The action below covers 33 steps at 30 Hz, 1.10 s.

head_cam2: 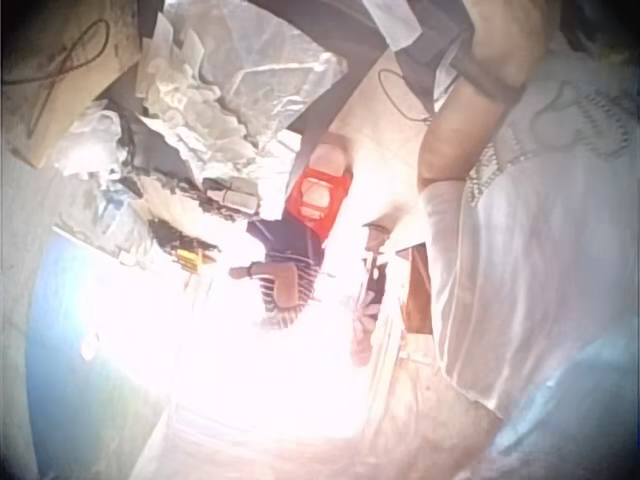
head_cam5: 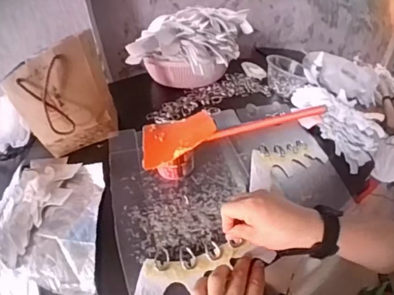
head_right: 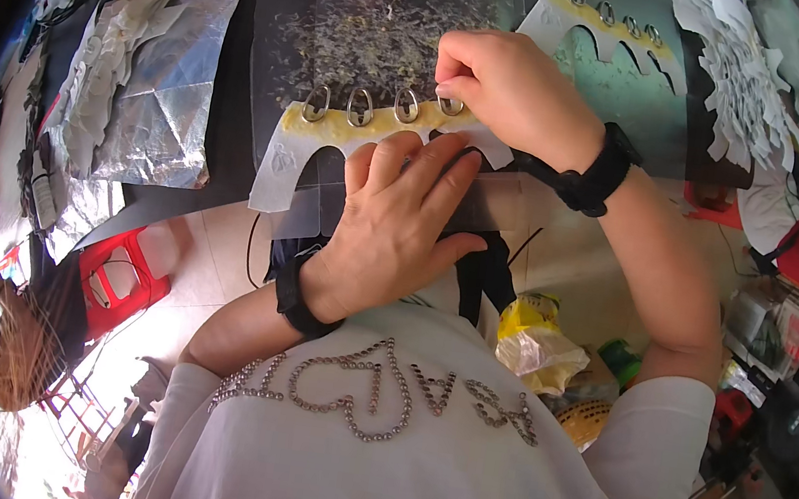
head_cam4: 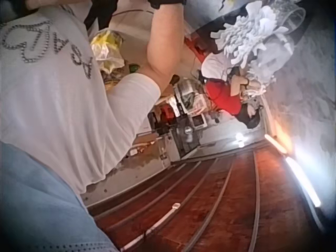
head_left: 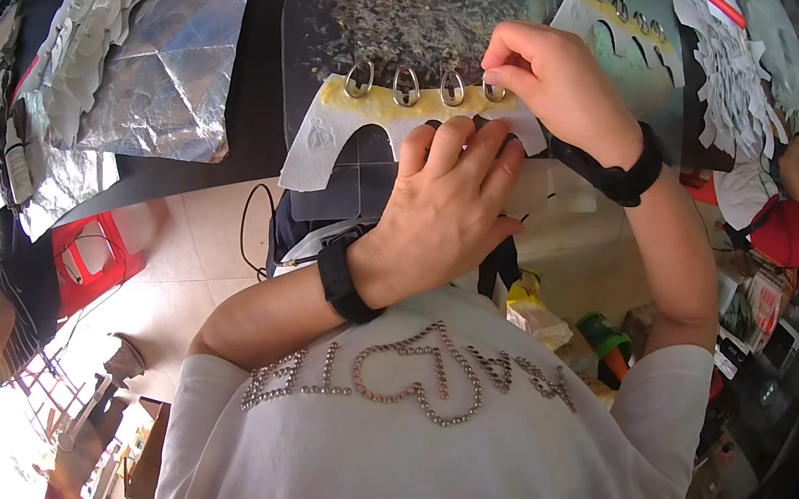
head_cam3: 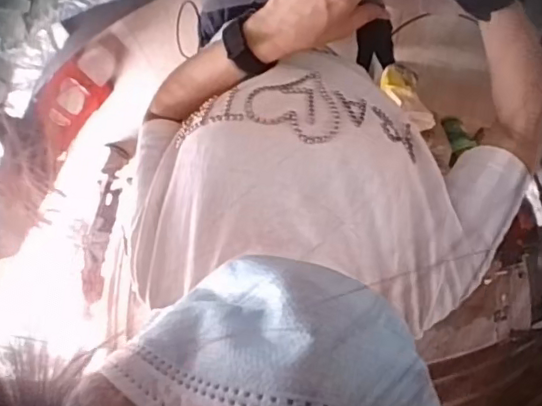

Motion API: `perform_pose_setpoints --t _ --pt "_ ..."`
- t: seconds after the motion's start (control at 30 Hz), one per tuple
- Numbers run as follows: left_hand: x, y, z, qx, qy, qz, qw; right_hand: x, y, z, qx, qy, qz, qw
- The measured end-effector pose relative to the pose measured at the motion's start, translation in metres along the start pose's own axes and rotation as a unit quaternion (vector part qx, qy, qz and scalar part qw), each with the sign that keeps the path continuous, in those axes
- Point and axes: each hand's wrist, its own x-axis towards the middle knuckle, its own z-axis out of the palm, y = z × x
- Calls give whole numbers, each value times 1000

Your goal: Applying glue to shoe upper components and attaching metal eyelet rings.

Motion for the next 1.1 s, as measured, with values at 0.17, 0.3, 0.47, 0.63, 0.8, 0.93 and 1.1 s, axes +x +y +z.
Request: perform_pose_setpoints --t 0.17,0.3,0.47,0.63,0.8,0.93,1.1 --pt "1 -1 -2 0 -5 4 1000 0 3 4 -31 20 -33 999" --pt "2 -1 -3 1 5 -5 1000 1 3 6 -28 26 -35 999" --pt "5 -1 0 20 8 -13 1000 -1 5 7 -23 34 -33 999" --pt "9 0 1 41 13 -7 999 -2 5 5 -32 44 -40 998" --pt "11 3 -1 68 -13 -10 998 -1 9 9 -31 60 -83 994" --pt "12 1 -1 62 -4 -10 998 -3 9 12 -21 58 -67 996" --pt "15 1 -2 51 6 -1 999 -8 7 11 -40 51 -59 996"
